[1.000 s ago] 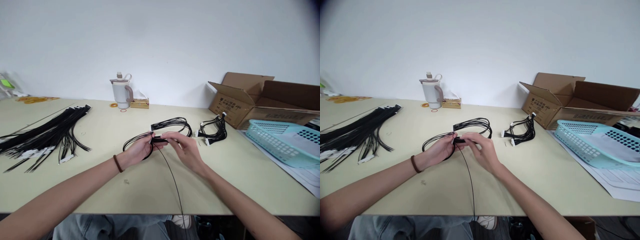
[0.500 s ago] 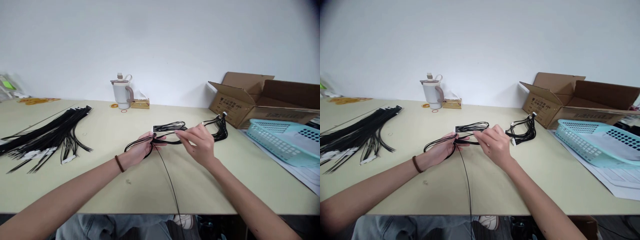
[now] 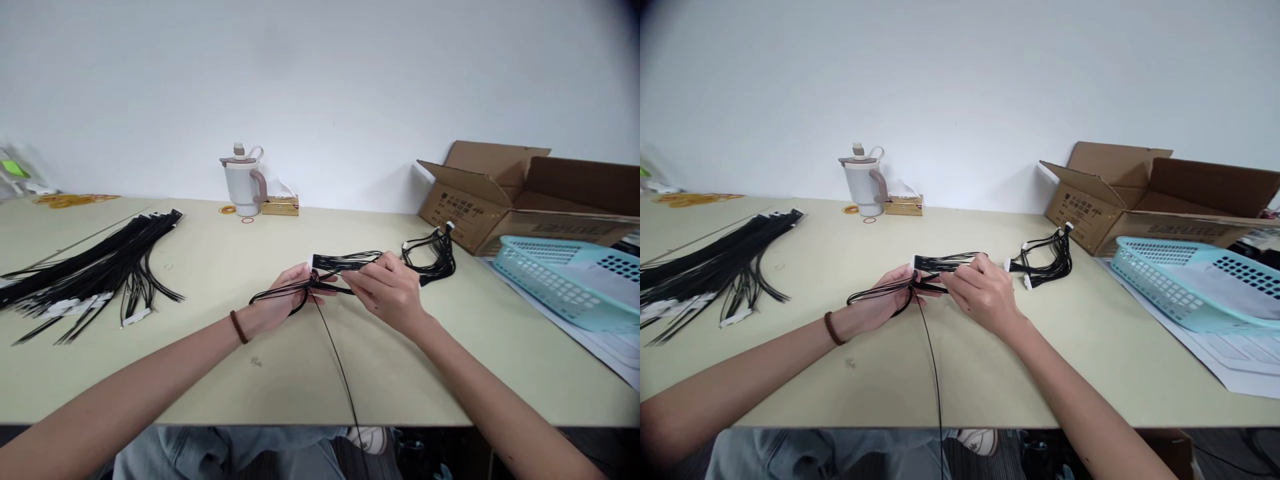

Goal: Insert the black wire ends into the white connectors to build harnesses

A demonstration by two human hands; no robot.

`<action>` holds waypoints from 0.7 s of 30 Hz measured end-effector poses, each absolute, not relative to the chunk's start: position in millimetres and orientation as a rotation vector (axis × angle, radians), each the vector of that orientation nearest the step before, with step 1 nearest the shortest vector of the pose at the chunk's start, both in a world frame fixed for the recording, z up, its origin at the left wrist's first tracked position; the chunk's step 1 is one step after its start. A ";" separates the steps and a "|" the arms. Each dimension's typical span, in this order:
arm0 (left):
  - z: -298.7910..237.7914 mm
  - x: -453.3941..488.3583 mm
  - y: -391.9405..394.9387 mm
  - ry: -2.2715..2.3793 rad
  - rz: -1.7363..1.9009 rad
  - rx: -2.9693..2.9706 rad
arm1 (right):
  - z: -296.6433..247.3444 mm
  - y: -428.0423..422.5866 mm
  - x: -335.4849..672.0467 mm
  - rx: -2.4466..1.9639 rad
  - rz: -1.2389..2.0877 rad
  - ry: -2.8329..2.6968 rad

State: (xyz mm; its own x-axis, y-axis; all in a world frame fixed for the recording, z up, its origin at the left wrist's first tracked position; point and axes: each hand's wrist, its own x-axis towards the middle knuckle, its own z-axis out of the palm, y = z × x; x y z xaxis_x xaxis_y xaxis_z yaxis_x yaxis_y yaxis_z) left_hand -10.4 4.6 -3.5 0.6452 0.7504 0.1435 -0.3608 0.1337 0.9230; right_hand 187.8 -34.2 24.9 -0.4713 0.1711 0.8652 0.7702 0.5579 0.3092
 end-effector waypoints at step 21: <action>0.5 -8.8 0.4 0.397 0.839 1.253 | 24.6 -42.2 174.6 -0.837 -0.555 -1.967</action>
